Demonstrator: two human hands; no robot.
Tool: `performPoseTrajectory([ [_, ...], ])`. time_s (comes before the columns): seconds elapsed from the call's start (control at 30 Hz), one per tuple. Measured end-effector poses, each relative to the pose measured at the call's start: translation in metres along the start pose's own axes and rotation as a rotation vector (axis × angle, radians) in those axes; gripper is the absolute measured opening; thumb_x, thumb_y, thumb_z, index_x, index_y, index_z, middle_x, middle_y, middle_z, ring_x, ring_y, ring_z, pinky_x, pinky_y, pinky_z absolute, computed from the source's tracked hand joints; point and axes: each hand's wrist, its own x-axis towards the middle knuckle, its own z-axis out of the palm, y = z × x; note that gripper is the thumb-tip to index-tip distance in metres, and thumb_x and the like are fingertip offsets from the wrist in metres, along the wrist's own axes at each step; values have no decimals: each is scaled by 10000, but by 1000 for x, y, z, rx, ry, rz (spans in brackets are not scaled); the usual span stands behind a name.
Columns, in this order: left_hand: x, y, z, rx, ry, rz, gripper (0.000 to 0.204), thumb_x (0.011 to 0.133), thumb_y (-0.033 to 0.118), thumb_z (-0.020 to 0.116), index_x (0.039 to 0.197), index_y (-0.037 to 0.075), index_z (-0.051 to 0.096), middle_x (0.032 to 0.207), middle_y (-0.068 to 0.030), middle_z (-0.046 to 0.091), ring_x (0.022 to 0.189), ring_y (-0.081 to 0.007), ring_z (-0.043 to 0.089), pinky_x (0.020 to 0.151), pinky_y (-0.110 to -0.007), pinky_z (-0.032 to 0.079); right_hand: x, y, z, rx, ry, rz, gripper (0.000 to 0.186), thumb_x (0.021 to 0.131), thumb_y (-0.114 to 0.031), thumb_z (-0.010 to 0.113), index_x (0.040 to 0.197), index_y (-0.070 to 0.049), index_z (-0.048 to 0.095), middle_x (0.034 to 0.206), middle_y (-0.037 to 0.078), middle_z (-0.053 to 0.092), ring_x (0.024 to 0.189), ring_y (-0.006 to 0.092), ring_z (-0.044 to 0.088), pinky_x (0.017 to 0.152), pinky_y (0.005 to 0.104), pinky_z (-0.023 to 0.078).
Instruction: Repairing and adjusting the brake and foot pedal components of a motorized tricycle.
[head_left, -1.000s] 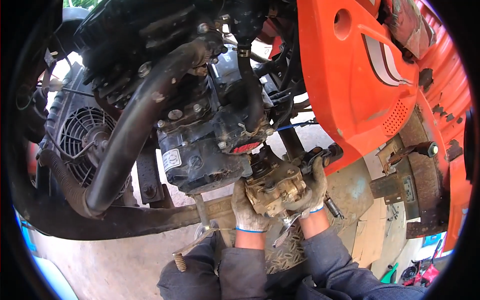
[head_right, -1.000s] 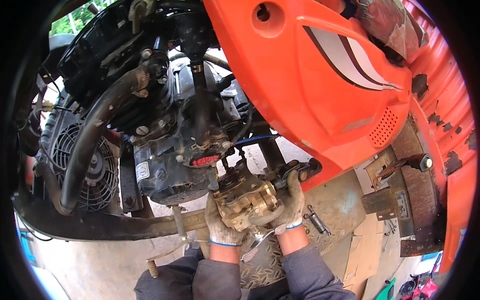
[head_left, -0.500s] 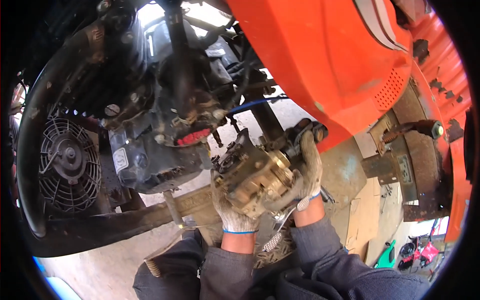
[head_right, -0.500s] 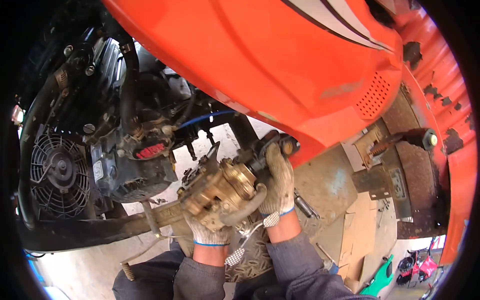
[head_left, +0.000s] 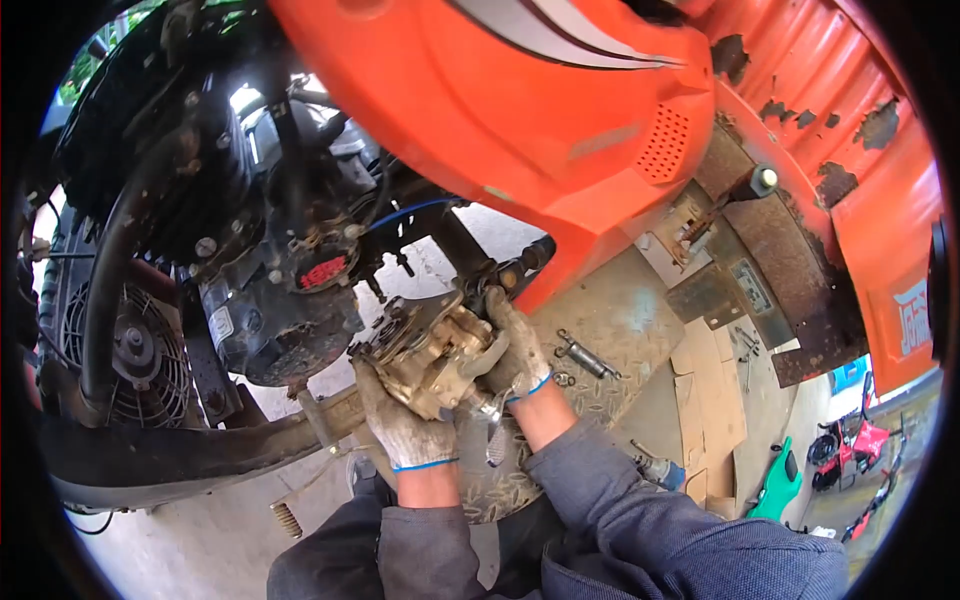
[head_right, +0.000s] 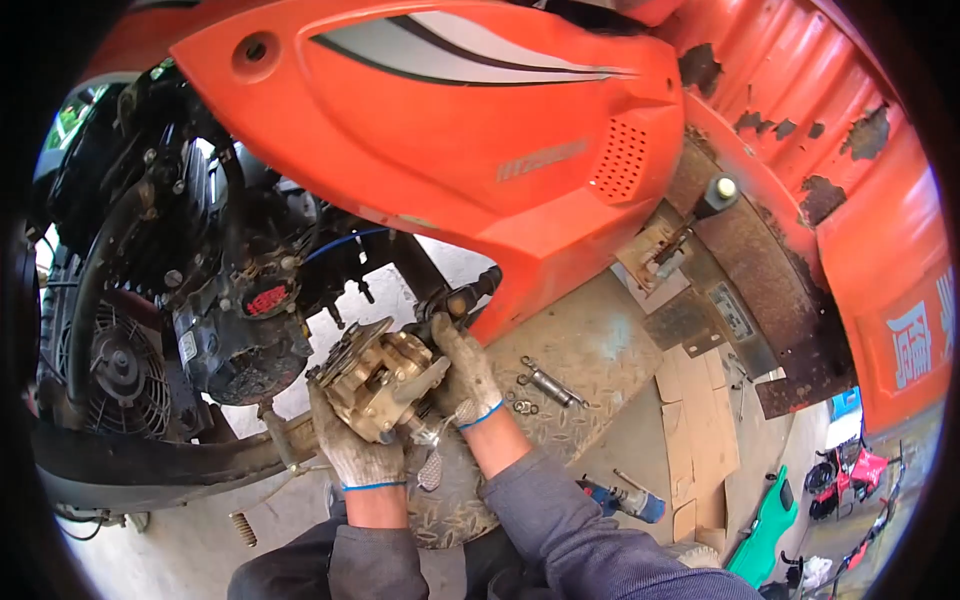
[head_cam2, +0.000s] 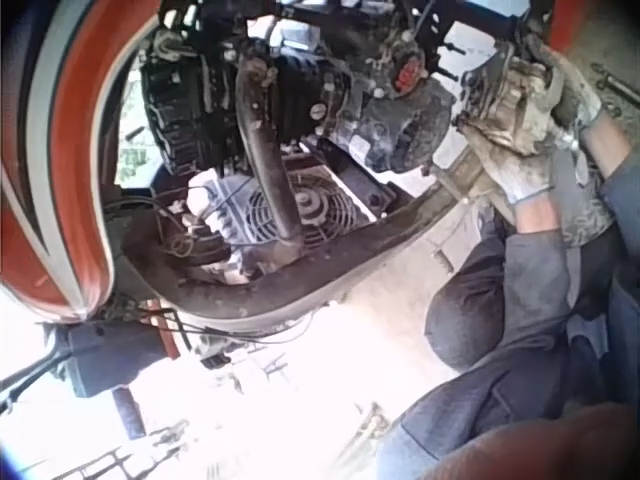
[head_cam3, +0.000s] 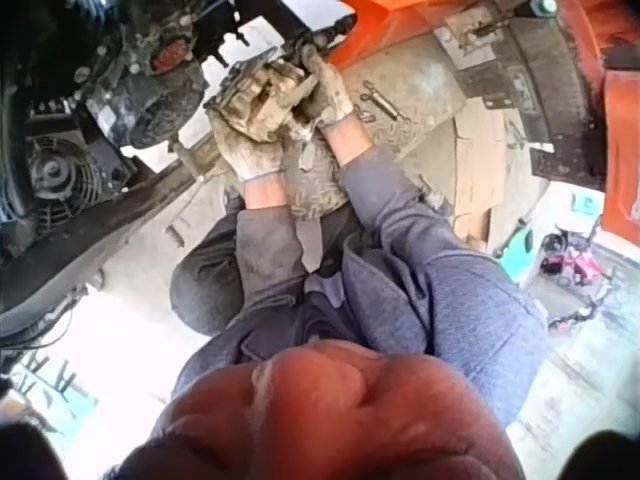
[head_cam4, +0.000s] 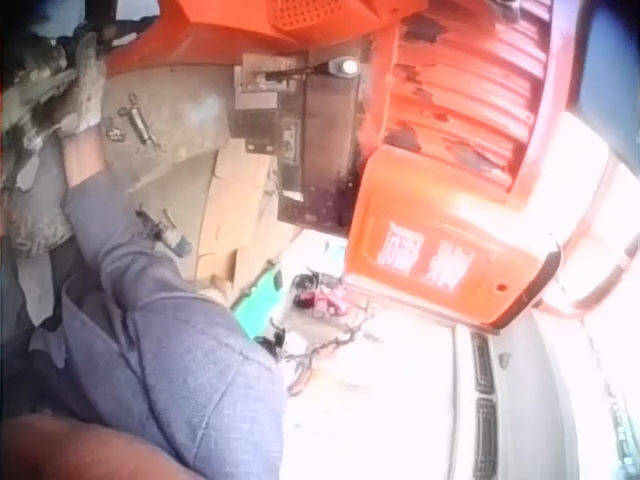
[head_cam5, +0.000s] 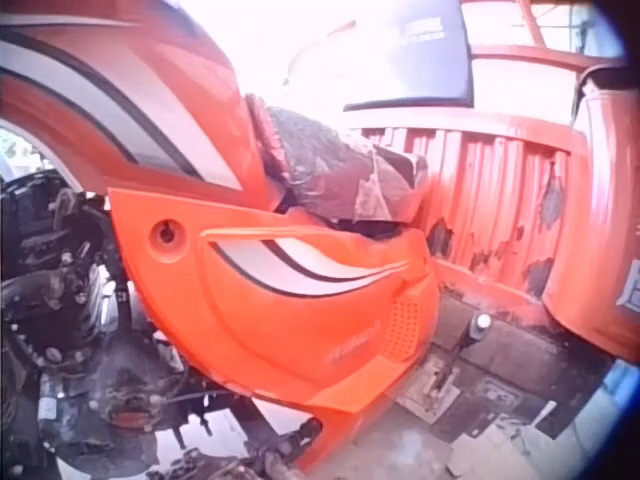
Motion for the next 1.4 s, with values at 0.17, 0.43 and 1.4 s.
performPoseTrajectory([
  [0.17,-5,5,-7,-41,-242,-78,689,1144,587,411,1610,81,461,1578,-163,564,1417,-374,572,1186,-550,492,-11,-5,23,78,22,99,734,1039,-653,622,1384,-6,588,1192,187,730,1044,314,743,920,448,641],
  [0.43,-7,9,8,9,-440,-83,826,1095,700,413,1611,57,452,1597,-213,524,1429,-412,551,1214,-578,458,-9,-18,41,96,88,74,668,1005,-606,708,1264,6,643,1083,217,750,927,338,768,837,475,664],
  [1.4,10,17,13,-103,-61,-80,559,1132,448,444,1465,25,594,1440,-206,657,1302,-387,648,1147,-551,516,-21,3,10,-83,110,43,506,1052,-491,673,1353,-85,636,1207,183,728,1044,312,735,889,433,639],
])
